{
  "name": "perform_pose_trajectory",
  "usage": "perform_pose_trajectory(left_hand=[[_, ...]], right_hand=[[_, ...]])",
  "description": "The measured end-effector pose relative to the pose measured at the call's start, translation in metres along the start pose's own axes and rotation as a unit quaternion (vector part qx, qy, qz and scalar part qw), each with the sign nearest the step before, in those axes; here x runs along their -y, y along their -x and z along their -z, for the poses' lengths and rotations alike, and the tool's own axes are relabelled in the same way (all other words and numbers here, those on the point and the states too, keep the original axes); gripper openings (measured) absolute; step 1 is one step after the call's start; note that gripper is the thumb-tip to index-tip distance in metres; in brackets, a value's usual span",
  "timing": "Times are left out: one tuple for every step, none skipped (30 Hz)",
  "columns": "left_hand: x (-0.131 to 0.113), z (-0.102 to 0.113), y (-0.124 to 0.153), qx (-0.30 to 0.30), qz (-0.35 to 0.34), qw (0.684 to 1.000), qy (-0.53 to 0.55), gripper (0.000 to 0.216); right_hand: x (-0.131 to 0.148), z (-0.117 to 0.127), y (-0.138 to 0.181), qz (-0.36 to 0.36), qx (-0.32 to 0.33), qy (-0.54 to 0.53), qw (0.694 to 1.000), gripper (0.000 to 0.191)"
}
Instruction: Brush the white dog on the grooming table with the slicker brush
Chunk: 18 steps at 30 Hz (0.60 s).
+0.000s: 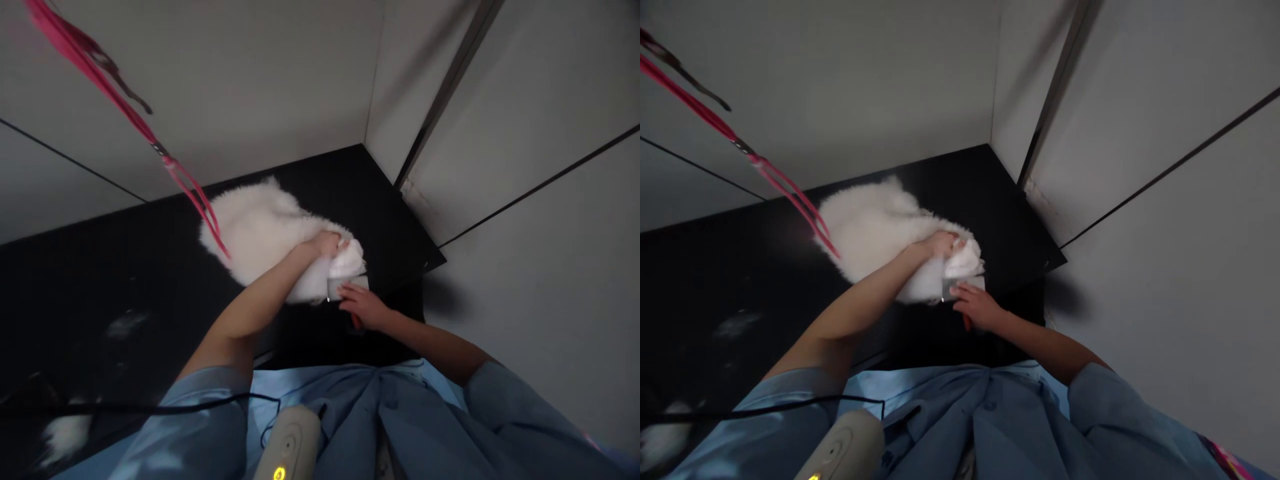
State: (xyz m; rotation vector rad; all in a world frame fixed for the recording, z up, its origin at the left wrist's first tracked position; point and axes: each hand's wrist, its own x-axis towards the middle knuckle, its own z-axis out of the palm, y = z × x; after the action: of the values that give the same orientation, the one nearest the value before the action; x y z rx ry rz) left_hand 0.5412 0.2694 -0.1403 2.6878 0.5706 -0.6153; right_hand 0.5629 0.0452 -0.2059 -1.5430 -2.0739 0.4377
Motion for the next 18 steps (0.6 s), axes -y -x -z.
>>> perform_pose_trajectory(left_hand=[[0.001,0.0,0.0,0.006,-0.002,1.0,0.004,0.054],[0.002,0.0,-0.001,0.01,-0.003,1.0,0.01,0.054],[0.003,-0.001,-0.002,0.008,0.0,1.0,0.019,0.054],[0.003,-0.001,-0.003,0.005,0.007,1.0,0.029,0.054],[0.004,-0.002,-0.004,0.0,0.016,0.999,0.036,0.054],[0.004,-0.003,-0.004,-0.004,0.026,0.999,0.041,0.054],[0.004,-0.003,-0.004,-0.003,0.03,0.999,0.041,0.055],[0.003,-0.003,-0.003,0.001,0.028,0.999,0.039,0.055],[0.003,-0.003,-0.003,0.006,0.023,0.999,0.036,0.056],[0.003,-0.003,-0.002,0.012,0.02,0.999,0.032,0.056],[0.003,-0.002,-0.001,0.016,0.018,0.999,0.029,0.057],[0.003,-0.002,0.0,0.016,0.016,0.999,0.029,0.057],[0.003,-0.002,0.0,0.011,0.016,0.999,0.031,0.057],[0.003,-0.001,0.0,0.003,0.016,0.999,0.034,0.057],[0.004,-0.002,0.0,-0.005,0.015,0.999,0.039,0.057],[0.005,-0.003,0.0,-0.009,0.012,0.999,0.042,0.056],[0.006,-0.004,-0.001,-0.012,0.001,0.999,0.046,0.055],[0.007,-0.005,-0.001,-0.011,-0.008,0.999,0.049,0.055]], right_hand=[[0.001,-0.002,0.001,0.032,0.035,-0.015,0.999,0.014],[0.001,-0.003,0.001,0.056,0.057,-0.023,0.997,0.015],[0.001,-0.003,0.001,0.062,0.059,-0.022,0.996,0.016],[-0.001,-0.002,0.001,0.048,0.042,-0.01,0.998,0.018],[-0.002,0.0,0.0,0.02,0.015,0.008,1.0,0.019],[-0.004,0.003,-0.001,-0.01,-0.011,0.024,1.0,0.019],[-0.005,0.004,-0.001,-0.032,-0.025,0.032,0.999,0.019],[-0.006,0.005,-0.001,-0.038,-0.02,0.029,0.999,0.018],[-0.005,0.005,0.001,-0.027,0.001,0.014,1.0,0.015],[-0.004,0.004,0.002,-0.004,0.029,-0.005,1.0,0.014],[-0.003,0.004,0.003,0.019,0.052,-0.022,0.998,0.015],[-0.003,0.004,0.004,0.034,0.061,-0.031,0.997,0.015],[-0.004,0.005,0.003,0.035,0.051,-0.029,0.998,0.015],[-0.004,0.007,0.002,0.021,0.027,-0.017,0.999,0.014],[-0.005,0.008,0.0,-0.002,-0.003,0.001,1.0,0.014],[-0.005,0.009,-0.001,-0.023,-0.025,0.017,0.999,0.015],[-0.004,0.009,-0.002,-0.032,-0.028,0.024,0.999,0.016],[-0.003,0.008,-0.002,-0.018,-0.008,0.018,1.0,0.014]])
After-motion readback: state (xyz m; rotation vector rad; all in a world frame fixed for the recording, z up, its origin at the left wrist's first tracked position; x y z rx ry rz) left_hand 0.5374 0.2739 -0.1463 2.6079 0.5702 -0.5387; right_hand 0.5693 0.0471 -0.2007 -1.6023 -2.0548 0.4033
